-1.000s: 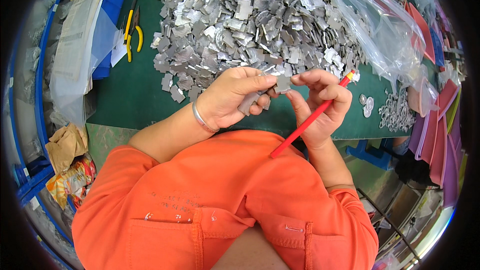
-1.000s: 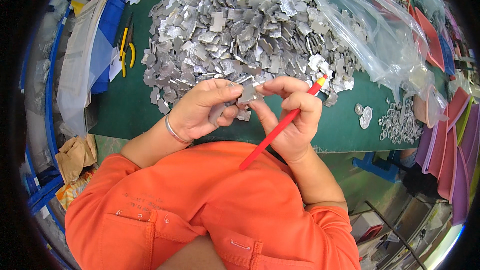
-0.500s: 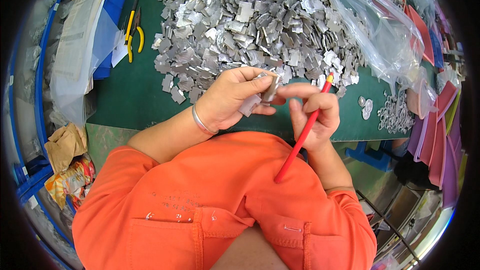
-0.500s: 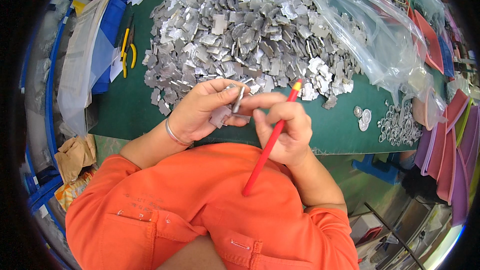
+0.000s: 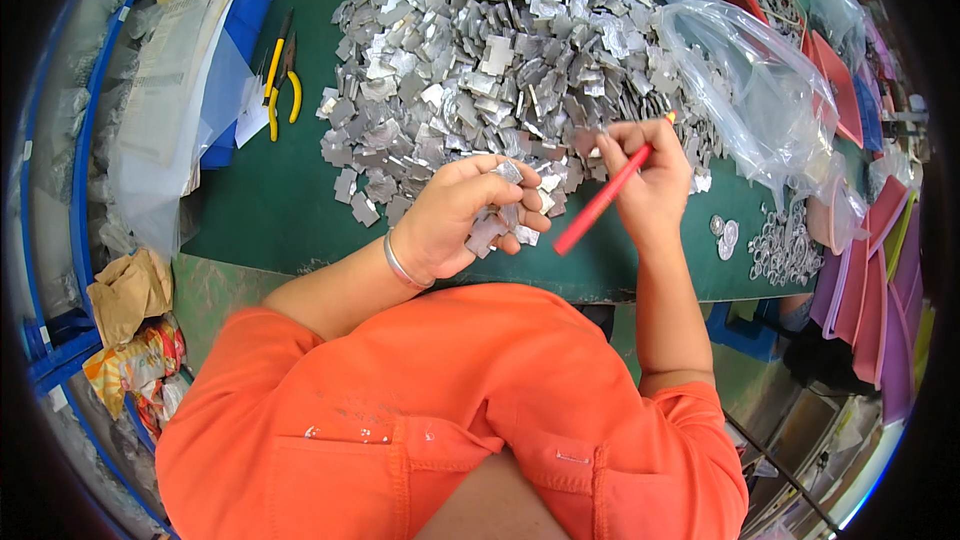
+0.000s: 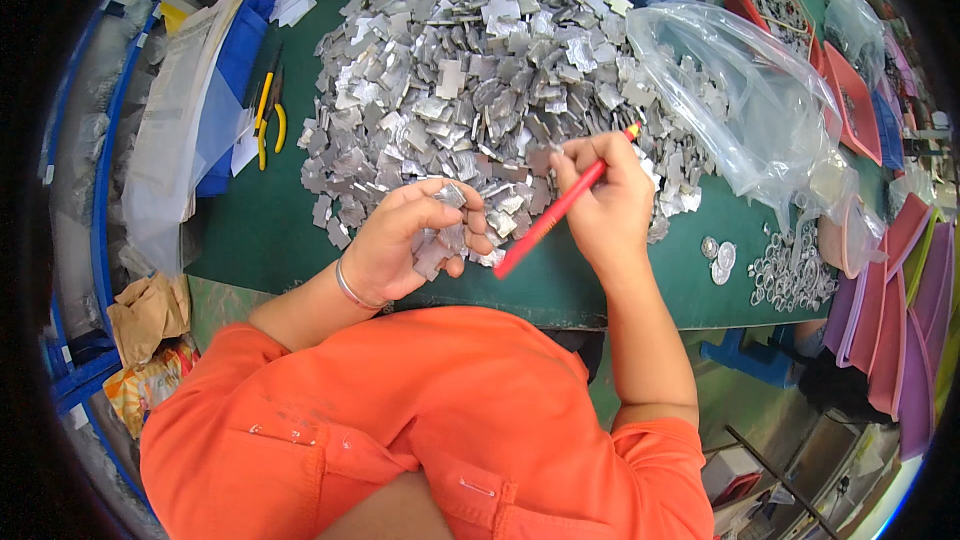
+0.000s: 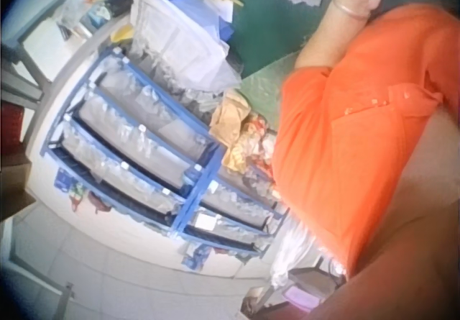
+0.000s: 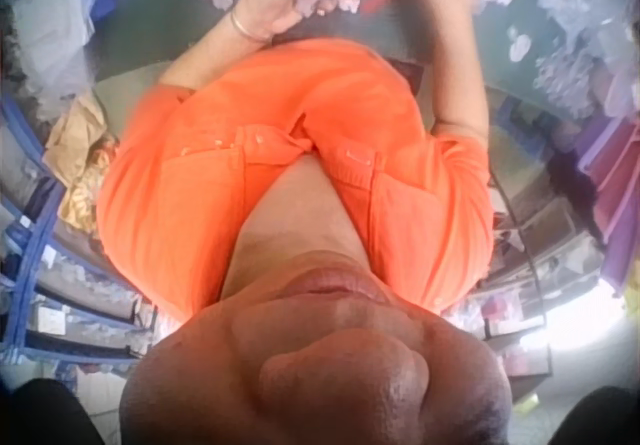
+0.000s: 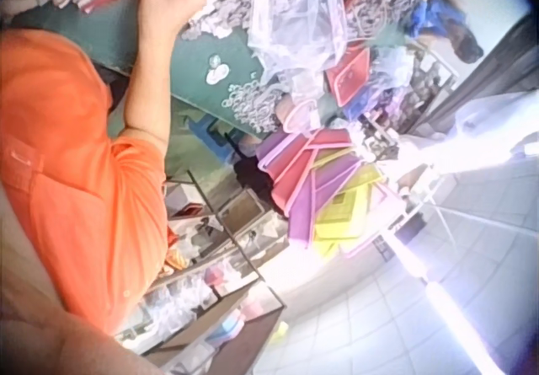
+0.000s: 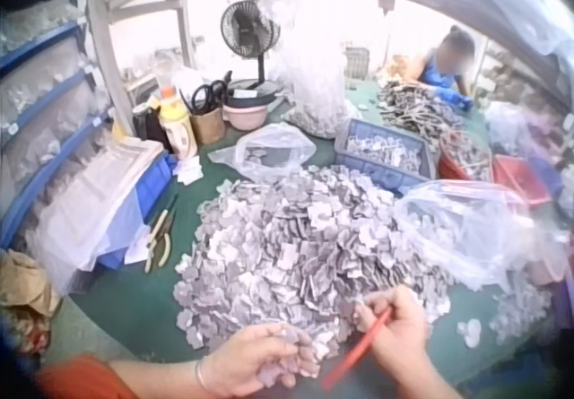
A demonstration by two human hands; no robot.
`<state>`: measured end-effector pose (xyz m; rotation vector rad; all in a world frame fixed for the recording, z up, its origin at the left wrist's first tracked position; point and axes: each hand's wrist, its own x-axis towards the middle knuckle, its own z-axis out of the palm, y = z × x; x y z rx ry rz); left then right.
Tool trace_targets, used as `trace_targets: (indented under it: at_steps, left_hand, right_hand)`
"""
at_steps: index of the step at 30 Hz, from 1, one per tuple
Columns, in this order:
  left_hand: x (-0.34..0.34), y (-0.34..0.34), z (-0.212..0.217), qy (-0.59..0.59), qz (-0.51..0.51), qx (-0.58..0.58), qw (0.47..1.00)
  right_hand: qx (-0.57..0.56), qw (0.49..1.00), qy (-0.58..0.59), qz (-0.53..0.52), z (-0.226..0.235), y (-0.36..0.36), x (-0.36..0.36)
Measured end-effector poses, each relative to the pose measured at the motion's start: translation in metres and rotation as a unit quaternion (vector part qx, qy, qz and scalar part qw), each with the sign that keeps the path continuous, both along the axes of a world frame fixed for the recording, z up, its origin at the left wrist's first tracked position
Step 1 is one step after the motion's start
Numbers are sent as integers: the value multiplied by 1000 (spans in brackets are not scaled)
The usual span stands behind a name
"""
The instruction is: The person uses a red tool to scrape and mark small metal plates one by one. They select the plates from a large pile on a green table and place them into a plastic bag.
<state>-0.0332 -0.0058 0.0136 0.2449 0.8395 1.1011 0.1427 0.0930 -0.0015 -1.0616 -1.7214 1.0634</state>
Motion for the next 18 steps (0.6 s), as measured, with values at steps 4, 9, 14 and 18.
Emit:
trace_targets:
  at_steps: [4,9,14,18]
  left_hand:
    - [4,5,-3,18,-18,20,999]
    - [8,5,0,28,-35,34,998]
    - [8,5,-2,42,-33,27,998]
    - [4,3,-2,83,-16,4,996]
  right_hand:
    - [-106,975,184,64,8,-23,4]
    - [96,985,132,57,2,-40,3]
    - [314,942,38,111,3,-37,-1]
    - [181,972,110,106,-2,-42,0]
